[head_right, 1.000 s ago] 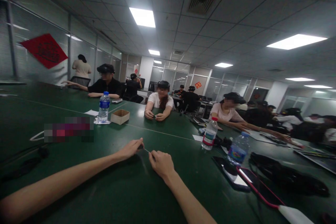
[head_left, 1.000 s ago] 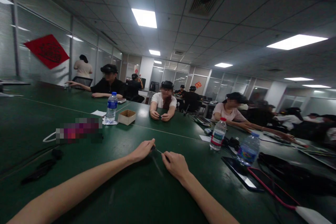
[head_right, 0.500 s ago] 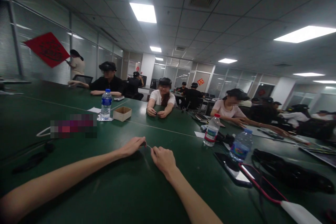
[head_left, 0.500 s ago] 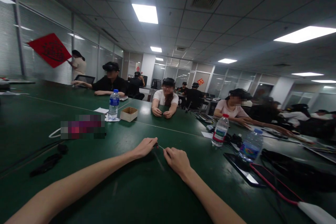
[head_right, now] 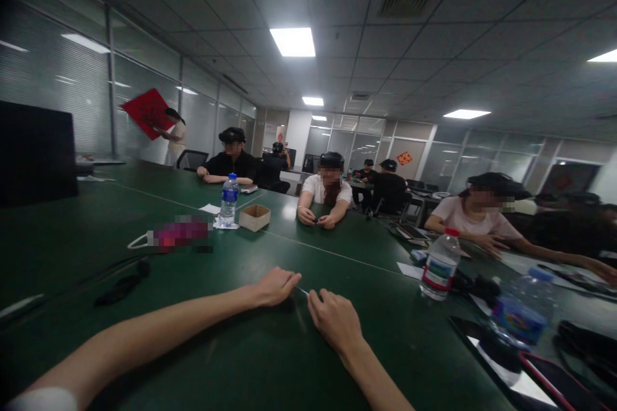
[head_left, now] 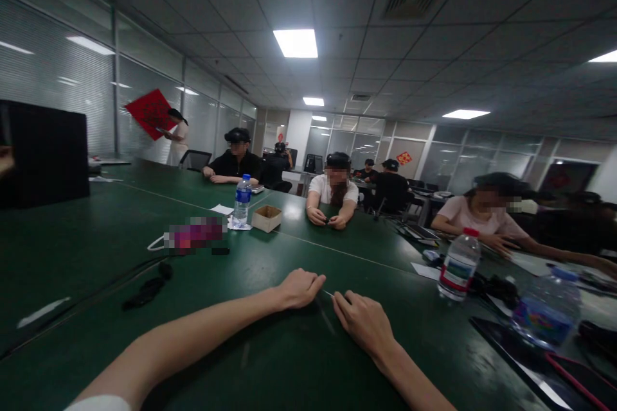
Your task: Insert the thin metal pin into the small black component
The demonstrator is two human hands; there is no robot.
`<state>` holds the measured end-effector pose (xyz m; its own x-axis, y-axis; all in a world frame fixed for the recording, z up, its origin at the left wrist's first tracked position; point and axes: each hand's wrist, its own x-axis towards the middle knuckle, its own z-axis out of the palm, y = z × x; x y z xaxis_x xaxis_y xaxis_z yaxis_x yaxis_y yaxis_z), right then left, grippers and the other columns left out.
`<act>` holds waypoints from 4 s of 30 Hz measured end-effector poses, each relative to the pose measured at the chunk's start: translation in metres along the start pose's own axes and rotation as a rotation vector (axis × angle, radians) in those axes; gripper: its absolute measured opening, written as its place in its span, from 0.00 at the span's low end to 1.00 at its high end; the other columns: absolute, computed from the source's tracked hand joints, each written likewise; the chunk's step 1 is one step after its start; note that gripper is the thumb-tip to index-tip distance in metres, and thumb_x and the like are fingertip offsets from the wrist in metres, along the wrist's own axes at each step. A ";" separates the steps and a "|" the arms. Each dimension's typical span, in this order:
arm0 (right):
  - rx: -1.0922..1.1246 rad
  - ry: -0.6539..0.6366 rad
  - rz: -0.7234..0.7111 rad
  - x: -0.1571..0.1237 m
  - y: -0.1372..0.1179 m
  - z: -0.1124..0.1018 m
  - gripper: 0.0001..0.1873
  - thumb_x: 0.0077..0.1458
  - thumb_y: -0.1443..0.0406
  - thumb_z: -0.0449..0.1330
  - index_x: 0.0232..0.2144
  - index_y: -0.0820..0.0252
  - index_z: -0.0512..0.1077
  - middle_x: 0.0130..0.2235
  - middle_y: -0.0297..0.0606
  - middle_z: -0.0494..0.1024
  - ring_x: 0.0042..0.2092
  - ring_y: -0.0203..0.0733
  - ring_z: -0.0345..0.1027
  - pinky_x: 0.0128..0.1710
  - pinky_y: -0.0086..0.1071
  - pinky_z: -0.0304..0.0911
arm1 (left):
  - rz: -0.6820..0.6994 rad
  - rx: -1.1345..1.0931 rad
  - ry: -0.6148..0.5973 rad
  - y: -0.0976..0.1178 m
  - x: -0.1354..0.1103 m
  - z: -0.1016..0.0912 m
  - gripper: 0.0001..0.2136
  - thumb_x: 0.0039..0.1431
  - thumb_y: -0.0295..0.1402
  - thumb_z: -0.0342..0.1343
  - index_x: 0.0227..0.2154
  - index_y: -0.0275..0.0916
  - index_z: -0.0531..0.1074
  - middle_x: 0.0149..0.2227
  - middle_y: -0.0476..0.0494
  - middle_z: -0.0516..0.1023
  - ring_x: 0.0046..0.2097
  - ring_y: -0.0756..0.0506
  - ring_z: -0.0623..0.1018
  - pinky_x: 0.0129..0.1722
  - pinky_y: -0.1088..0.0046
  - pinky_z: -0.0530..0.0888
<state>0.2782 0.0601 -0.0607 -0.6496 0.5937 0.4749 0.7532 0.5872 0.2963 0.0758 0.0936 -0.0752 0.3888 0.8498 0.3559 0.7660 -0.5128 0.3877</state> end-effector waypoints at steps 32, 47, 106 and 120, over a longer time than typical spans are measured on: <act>0.094 -0.062 0.203 0.003 -0.002 -0.004 0.14 0.60 0.63 0.47 0.35 0.56 0.73 0.31 0.36 0.74 0.28 0.33 0.66 0.26 0.25 0.51 | -0.145 -0.536 0.070 -0.011 0.001 0.004 0.31 0.62 0.51 0.28 0.25 0.37 0.72 0.28 0.44 0.75 0.33 0.46 0.72 0.33 0.74 0.64; 0.108 -0.108 0.136 0.000 -0.003 -0.007 0.18 0.63 0.62 0.45 0.47 0.55 0.71 0.37 0.38 0.75 0.33 0.35 0.68 0.31 0.24 0.57 | -0.141 -0.587 0.040 -0.014 0.001 0.004 0.32 0.61 0.53 0.31 0.29 0.35 0.74 0.34 0.42 0.76 0.38 0.45 0.72 0.36 0.75 0.65; 0.069 -0.021 -0.076 0.001 -0.001 -0.005 0.19 0.64 0.64 0.48 0.56 0.53 0.62 0.40 0.40 0.71 0.32 0.33 0.67 0.29 0.25 0.59 | -0.050 -0.258 0.082 -0.027 0.004 0.006 0.05 0.56 0.30 0.45 0.33 0.38 0.64 0.36 0.48 0.66 0.37 0.49 0.65 0.36 0.77 0.63; 0.125 -0.092 -0.005 0.001 -0.004 -0.011 0.18 0.64 0.63 0.46 0.55 0.55 0.63 0.42 0.41 0.71 0.31 0.32 0.67 0.28 0.23 0.59 | -0.294 -0.884 0.075 -0.013 0.005 0.004 0.26 0.55 0.58 0.38 0.26 0.36 0.62 0.22 0.51 0.59 0.26 0.50 0.60 0.24 0.76 0.59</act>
<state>0.2756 0.0527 -0.0520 -0.6647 0.6350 0.3936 0.7347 0.6510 0.1906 0.0703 0.1051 -0.0815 0.1835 0.9658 0.1834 0.1481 -0.2116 0.9661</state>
